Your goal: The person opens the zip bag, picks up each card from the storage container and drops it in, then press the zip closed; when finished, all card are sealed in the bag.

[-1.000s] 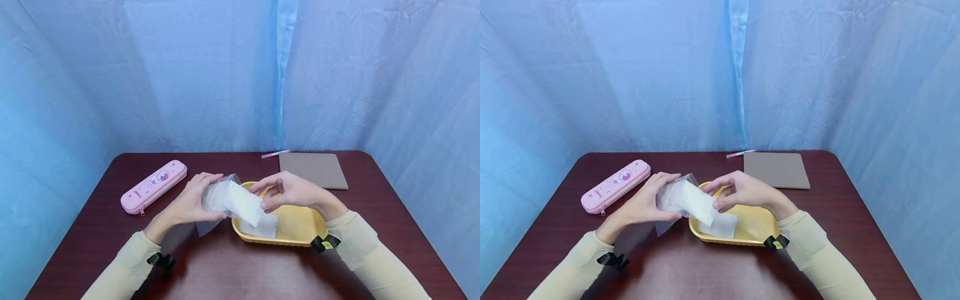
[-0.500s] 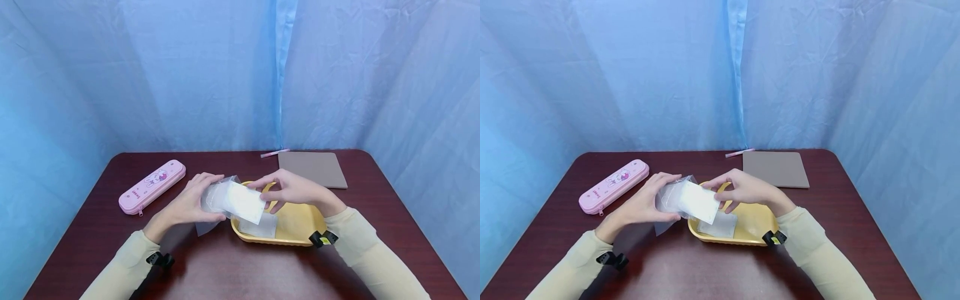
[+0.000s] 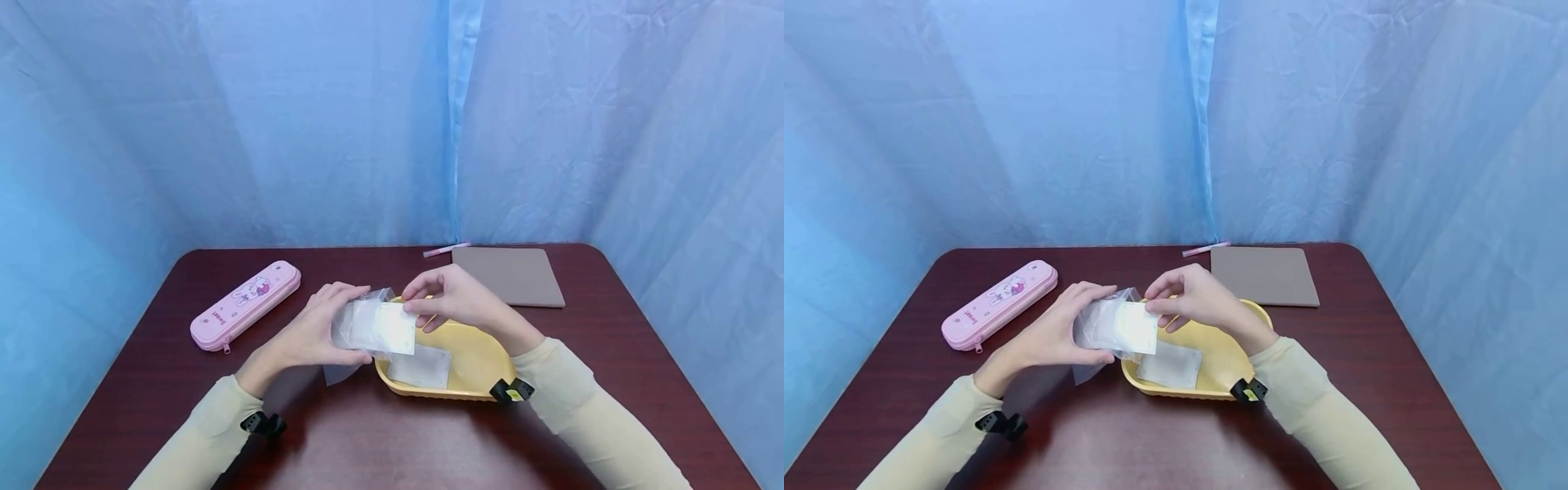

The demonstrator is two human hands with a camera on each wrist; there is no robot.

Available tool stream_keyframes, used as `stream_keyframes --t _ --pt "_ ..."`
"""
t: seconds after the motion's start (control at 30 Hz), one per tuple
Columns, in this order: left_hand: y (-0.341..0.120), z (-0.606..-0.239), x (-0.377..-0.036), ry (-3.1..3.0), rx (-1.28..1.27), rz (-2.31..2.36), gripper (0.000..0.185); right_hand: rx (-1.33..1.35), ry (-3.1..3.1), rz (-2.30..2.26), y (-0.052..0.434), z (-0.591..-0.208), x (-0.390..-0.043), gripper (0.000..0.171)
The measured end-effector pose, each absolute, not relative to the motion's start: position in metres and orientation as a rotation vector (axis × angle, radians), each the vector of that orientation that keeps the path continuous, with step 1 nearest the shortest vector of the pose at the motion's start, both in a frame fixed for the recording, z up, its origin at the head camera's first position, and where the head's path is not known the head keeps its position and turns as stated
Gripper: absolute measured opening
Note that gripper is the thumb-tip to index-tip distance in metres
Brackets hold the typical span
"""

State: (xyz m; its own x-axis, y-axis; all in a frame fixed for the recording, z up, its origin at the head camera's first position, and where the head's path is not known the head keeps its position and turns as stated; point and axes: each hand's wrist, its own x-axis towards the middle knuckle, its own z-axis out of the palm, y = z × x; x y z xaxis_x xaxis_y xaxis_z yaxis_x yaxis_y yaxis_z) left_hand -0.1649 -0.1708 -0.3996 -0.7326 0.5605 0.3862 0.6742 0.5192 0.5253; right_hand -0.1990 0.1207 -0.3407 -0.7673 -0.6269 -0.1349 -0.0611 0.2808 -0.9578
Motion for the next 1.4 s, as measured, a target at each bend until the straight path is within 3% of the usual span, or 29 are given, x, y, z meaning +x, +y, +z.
stream_keyframes --t 0.7,1.4 --pt "-0.167 -0.402 -0.167 -2.526 -1.079 -1.037 0.102 -0.632 1.954 -1.770 0.119 -0.341 -0.200 0.026" --pt "-0.168 -0.403 -0.166 -2.552 -1.041 -1.075 0.103 -0.735 1.950 -1.677 0.139 -0.337 -0.217 0.022"
